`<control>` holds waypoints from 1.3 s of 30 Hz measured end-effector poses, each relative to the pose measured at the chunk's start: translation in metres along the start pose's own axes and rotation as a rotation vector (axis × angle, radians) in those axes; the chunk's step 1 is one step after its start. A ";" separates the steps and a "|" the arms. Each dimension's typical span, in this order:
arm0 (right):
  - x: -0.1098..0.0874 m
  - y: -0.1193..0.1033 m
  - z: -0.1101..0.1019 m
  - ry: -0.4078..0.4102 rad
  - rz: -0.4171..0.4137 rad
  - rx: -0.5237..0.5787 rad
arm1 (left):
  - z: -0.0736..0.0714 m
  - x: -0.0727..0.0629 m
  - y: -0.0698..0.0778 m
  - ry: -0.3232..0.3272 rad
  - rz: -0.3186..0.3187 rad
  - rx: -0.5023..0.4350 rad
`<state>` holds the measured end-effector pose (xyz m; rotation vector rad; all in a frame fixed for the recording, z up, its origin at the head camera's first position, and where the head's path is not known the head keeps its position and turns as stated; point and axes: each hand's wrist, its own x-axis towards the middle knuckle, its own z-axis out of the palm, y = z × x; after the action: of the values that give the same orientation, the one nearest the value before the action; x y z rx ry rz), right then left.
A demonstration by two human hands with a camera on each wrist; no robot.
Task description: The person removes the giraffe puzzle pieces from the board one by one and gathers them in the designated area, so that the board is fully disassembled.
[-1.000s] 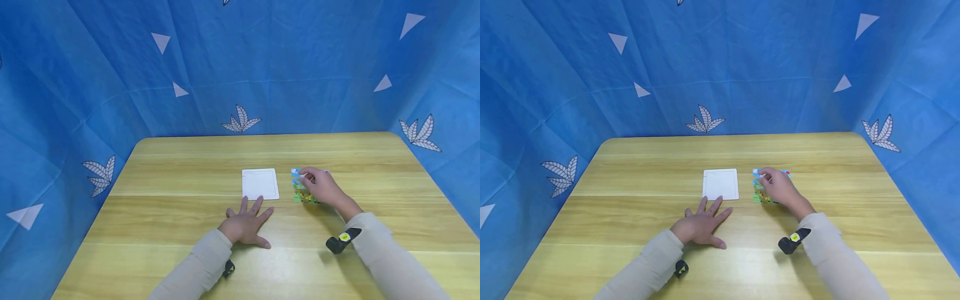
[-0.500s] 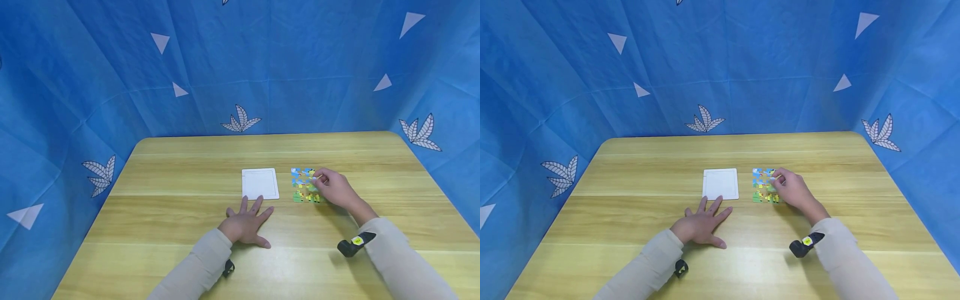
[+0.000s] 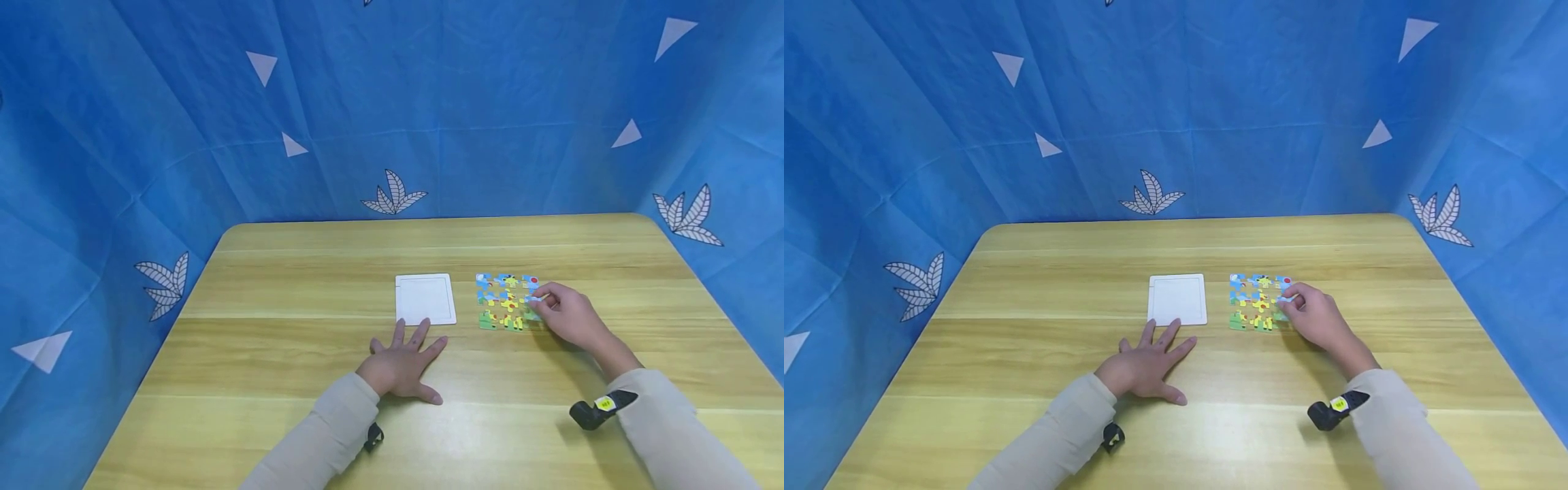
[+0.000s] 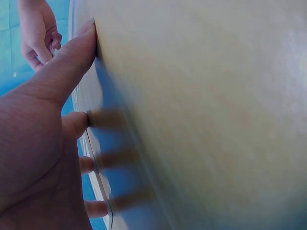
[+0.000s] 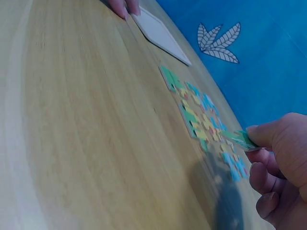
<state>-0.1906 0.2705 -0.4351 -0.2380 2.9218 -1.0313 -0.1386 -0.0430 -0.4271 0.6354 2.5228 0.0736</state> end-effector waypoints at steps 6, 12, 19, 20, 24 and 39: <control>-0.005 0.007 -0.003 -0.015 0.024 -0.016 | 0.000 0.000 0.000 0.003 0.002 -0.009; -0.010 0.013 -0.001 -0.043 0.047 -0.005 | 0.000 0.000 0.000 0.002 0.002 -0.006; -0.013 0.018 0.002 -0.049 0.062 -0.022 | 0.000 0.000 0.000 0.001 0.002 -0.001; -0.013 0.018 0.003 -0.050 0.064 -0.027 | 0.000 0.000 0.000 0.001 0.002 0.000; -0.012 0.018 0.005 -0.041 0.056 -0.050 | 0.000 -0.001 0.000 -0.002 0.000 -0.002; -0.007 0.020 0.006 -0.052 0.063 -0.092 | 0.001 0.001 0.001 -0.005 -0.010 0.004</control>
<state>-0.1857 0.2831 -0.4521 -0.1712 2.9128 -0.8697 -0.1386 -0.0423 -0.4279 0.6231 2.5217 0.0634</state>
